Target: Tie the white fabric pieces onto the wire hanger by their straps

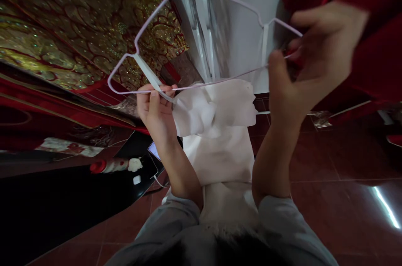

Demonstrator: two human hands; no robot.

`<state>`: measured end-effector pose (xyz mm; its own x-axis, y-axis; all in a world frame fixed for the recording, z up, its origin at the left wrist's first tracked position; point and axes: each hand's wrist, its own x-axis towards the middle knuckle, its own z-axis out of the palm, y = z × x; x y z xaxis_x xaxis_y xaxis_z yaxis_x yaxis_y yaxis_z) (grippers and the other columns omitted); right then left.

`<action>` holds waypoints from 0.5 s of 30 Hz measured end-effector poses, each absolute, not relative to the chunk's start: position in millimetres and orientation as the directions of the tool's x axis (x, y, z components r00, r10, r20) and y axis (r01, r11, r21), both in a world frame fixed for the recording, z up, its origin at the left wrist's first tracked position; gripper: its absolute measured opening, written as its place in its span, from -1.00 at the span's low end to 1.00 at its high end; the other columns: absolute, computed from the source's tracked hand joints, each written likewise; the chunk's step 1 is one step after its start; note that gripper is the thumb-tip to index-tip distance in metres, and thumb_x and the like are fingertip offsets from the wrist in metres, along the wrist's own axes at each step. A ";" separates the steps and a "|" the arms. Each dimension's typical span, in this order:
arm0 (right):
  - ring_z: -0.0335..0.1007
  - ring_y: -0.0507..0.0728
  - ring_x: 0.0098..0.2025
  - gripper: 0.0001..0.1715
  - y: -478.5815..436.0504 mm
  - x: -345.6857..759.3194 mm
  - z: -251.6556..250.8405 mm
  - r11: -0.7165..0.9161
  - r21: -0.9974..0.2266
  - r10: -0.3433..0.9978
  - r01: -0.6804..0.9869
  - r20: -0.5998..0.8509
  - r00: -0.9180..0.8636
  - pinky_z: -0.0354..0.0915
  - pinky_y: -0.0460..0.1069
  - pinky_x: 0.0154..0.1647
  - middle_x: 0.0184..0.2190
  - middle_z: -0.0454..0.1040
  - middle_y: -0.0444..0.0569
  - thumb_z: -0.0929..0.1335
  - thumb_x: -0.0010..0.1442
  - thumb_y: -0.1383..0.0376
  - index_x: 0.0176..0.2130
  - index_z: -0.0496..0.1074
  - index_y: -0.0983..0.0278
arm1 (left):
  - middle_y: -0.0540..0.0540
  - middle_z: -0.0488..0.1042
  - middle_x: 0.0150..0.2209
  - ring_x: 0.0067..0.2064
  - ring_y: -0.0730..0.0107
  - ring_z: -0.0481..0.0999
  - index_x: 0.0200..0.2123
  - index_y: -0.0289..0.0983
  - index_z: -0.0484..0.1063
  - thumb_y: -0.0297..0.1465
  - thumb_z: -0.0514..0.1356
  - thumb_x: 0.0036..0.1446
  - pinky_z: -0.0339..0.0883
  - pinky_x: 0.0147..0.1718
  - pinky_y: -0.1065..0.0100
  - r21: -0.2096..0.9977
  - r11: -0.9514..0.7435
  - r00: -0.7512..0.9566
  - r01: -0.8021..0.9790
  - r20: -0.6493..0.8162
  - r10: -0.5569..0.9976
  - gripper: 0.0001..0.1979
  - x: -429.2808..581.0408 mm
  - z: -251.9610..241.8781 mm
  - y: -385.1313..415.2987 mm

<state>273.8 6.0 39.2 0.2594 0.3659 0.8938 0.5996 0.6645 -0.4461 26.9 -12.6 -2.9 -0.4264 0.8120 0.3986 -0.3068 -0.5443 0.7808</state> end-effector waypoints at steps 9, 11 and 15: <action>0.38 0.05 -0.30 -0.60 -12.3 205.6 -26.9 0.598 -0.737 0.766 0.315 0.641 0.048 0.49 0.09 -0.28 0.10 0.39 0.00 0.43 0.30 0.18 0.13 0.48 -0.02 | -0.07 0.66 -0.26 -0.19 0.40 0.66 -0.21 -0.25 0.48 -0.34 0.23 0.40 0.48 -0.05 0.33 0.841 -0.534 -0.489 -0.086 0.432 0.758 -0.88 16.7 -8.6 -20.1; 0.38 0.07 -0.29 -0.63 -8.1 209.6 -29.9 0.611 -0.721 0.753 0.325 0.657 0.043 0.47 0.11 -0.28 0.06 0.40 -0.01 0.41 0.32 0.17 0.12 0.49 -0.04 | -0.10 0.67 -0.23 -0.15 0.36 0.65 -0.24 -0.26 0.57 -0.27 0.24 0.41 0.47 -0.03 0.32 0.887 -0.462 -0.392 0.014 0.430 0.813 -0.79 7.8 -5.1 -30.5; 0.46 0.14 -0.15 -0.65 -5.4 216.9 -30.8 0.606 -0.718 0.757 0.343 0.653 0.029 0.48 0.12 -0.27 0.08 0.41 0.01 0.39 0.33 0.12 0.11 0.48 -0.03 | -0.14 0.66 -0.25 -0.23 0.35 0.59 -0.23 -0.27 0.68 -0.17 0.27 0.39 0.43 -0.21 0.38 0.929 -0.348 -0.237 0.128 0.370 0.898 -0.69 -4.7 20.3 -50.8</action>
